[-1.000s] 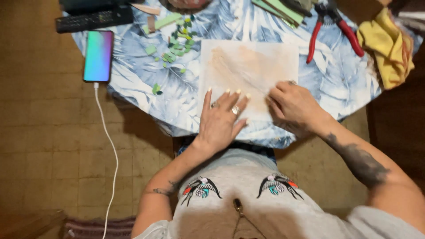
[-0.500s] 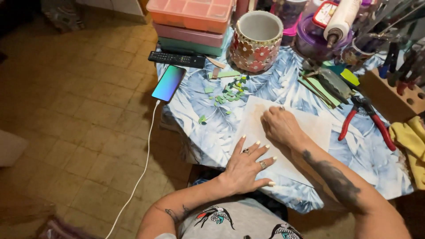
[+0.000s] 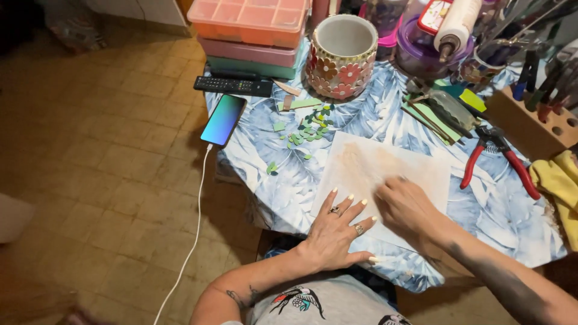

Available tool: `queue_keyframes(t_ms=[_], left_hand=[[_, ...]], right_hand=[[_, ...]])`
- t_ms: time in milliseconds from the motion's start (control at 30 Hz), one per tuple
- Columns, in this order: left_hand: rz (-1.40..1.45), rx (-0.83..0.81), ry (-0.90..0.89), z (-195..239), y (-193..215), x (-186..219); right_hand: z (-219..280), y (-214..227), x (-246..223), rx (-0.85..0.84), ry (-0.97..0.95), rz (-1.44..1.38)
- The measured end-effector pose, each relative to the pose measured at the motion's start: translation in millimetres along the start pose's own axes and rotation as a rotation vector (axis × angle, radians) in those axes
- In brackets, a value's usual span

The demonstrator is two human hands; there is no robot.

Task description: Sanding the edges of small green mosaic tiles using a piece of sandpaper on a table.

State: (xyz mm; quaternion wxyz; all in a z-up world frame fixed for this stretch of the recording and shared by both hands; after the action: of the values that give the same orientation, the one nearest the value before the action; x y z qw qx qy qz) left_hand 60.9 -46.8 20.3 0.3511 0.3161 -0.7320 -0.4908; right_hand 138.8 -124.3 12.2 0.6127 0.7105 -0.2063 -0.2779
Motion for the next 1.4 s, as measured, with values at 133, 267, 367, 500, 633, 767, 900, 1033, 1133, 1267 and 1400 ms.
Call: queue_keyframes(t_ms=[133, 267, 367, 500, 633, 767, 900, 1033, 1133, 1267, 1400], left_hand=[[0.028, 0.005, -0.006, -0.6, 3.8, 0.9], [0.036, 0.01, 0.017, -1.4, 3.4, -2.1], [0.085, -0.006, 0.022, -1.1, 0.6, -4.1], [0.122, -0.003, 0.025, -1.2, 2.1, -4.7], [0.132, -0.004, 0.017, -0.8, -0.5, -4.5], [0.122, -0.006, 0.02, -0.2, -2.0, -3.7], [0.112, -0.021, 0.016, -2.6, -1.4, -2.2], [0.122, -0.043, 0.014, -3.2, -4.7, -3.5], [0.134, -0.058, 0.012, -2.2, -3.1, -2.1], [0.128, -0.048, 0.002, -4.3, 0.1, -2.7], [0.108, -0.054, 0.008, -2.7, -1.8, -2.6]], right_hand=[[-61.1, -4.7, 15.3, 0.018, -0.096, -0.034], [-40.9, 5.4, -5.2, 0.048, 0.075, 0.037], [13.3, 10.4, -14.1, 0.043, 0.14, 0.041], [71.9, 16.7, -15.0, -0.045, 0.196, 0.23], [39.7, -9.8, 3.2, -0.017, 0.087, 0.111], [-40.1, -6.6, 6.4, 0.191, 0.066, 0.039], [-79.2, -17.2, 20.1, 0.326, 0.136, 0.244], [-18.9, 6.3, -0.7, 0.252, 0.218, 0.169], [38.7, 17.5, -8.6, 0.146, 0.289, 0.221], [60.2, 12.0, 1.6, -0.018, 0.233, 0.228], [2.1, -5.4, -1.2, 0.026, 0.152, 0.062]])
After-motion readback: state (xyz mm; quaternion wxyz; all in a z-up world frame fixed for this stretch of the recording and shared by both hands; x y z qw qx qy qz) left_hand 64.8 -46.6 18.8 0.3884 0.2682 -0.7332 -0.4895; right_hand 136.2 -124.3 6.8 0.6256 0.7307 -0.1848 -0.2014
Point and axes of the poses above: each hand's wrist, its own z-axis away from the middle knuckle, its own y-axis out of the back of the hand, x = y × z, the point moved 8 cm from there along -z, towards the middle knuckle, and after that the axes turned 6 degrees about y, right-handed, at the moved point
